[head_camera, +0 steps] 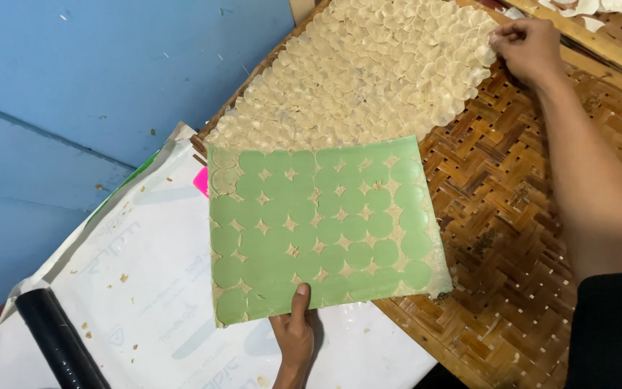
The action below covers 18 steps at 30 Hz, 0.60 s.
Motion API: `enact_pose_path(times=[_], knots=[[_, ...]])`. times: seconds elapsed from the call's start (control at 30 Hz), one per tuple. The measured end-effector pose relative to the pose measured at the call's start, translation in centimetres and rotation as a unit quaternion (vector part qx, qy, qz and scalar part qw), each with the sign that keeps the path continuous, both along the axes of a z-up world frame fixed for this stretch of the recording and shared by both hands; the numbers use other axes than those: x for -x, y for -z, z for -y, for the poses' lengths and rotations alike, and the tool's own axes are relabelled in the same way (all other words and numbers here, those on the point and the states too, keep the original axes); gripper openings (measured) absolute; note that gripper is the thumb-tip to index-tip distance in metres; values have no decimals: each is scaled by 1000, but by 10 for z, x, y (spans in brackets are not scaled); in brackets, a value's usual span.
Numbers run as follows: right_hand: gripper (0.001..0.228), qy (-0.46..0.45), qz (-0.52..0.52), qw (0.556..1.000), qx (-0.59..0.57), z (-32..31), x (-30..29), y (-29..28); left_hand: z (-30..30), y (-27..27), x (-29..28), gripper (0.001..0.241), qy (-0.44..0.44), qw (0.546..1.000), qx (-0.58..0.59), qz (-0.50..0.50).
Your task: Removing small circular dough pieces from a stencil and placing them on a drying tray, followed by applying more dough to the stencil.
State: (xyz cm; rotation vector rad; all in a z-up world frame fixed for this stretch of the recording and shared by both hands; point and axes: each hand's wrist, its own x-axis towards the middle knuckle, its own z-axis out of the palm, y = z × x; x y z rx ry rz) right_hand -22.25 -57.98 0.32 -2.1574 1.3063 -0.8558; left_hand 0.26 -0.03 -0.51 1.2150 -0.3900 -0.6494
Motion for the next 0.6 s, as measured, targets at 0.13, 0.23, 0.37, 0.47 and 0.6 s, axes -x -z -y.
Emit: enact_pose_path(times=[0.13, 0.23, 0.37, 0.47, 0.6], knots=[[9, 26, 9, 993, 113, 16, 4, 27, -1, 4, 0, 30, -2, 1000, 3, -21], [12, 34, 12, 983, 181, 21, 3, 34, -1, 2, -1, 28, -4, 1000, -21, 18], [12, 46, 25, 982, 183, 18, -2, 34, -1, 5, 0, 31, 2, 1000, 14, -22], [22, 24, 73, 977, 201, 13, -3, 35, -2, 7, -1, 32, 6, 999, 8, -40], [8, 56, -25, 959, 278, 14, -1, 39, -1, 3, -1, 30, 3, 1000, -11, -12]])
